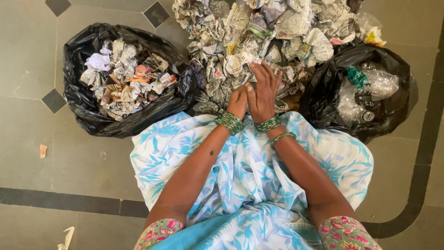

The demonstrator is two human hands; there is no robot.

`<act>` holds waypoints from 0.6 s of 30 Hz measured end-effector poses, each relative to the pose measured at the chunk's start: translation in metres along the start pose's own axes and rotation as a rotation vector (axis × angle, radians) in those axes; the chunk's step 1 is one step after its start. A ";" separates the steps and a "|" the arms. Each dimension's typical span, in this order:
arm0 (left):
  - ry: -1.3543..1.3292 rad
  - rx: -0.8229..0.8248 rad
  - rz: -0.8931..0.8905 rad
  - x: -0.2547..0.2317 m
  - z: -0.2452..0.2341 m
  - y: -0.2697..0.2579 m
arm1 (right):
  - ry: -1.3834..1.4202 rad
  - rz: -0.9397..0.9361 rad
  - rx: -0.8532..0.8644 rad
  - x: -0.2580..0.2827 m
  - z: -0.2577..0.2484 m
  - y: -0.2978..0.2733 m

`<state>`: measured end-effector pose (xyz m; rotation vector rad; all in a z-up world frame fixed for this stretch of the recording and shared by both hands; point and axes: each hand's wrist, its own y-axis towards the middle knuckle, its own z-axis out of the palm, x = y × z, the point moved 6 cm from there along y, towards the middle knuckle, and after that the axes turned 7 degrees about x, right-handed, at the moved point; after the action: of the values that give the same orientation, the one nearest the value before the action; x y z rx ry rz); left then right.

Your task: The person sits on the floor and sorts through a pile of crumpled paper and plastic waste. They pick up individual items, unfold or inspect them, and place them into one of two black plastic bags on either side.

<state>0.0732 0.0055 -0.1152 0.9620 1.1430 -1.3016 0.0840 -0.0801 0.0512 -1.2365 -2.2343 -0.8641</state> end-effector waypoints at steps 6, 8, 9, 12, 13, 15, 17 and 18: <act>-0.255 -0.073 -0.168 -0.060 -0.018 -0.012 | 0.146 -0.065 0.015 -0.004 -0.006 -0.002; -0.216 -0.078 -0.110 -0.096 -0.031 -0.018 | 0.165 -0.017 -0.010 -0.014 -0.009 -0.003; -0.146 -0.089 -0.057 -0.115 -0.040 -0.022 | 0.181 0.002 -0.025 -0.019 -0.010 -0.003; 0.007 -0.198 0.209 -0.178 -0.083 -0.028 | 0.182 0.032 -0.070 -0.029 -0.012 -0.001; 0.043 -0.270 0.236 -0.194 -0.105 -0.031 | 0.175 0.041 -0.082 -0.031 -0.012 -0.002; 0.349 -0.285 0.233 -0.227 -0.150 -0.042 | 0.183 0.046 -0.080 -0.035 -0.010 -0.004; 1.027 -0.380 0.177 -0.259 -0.190 -0.045 | 0.171 0.041 -0.080 -0.037 -0.008 -0.003; 1.172 -0.379 0.143 -0.266 -0.206 -0.047 | 0.154 0.037 -0.080 -0.038 -0.008 -0.003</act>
<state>0.0281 0.2590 0.1062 1.5132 2.0383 -0.2717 0.1007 -0.1091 0.0319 -1.1997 -2.0678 -1.0072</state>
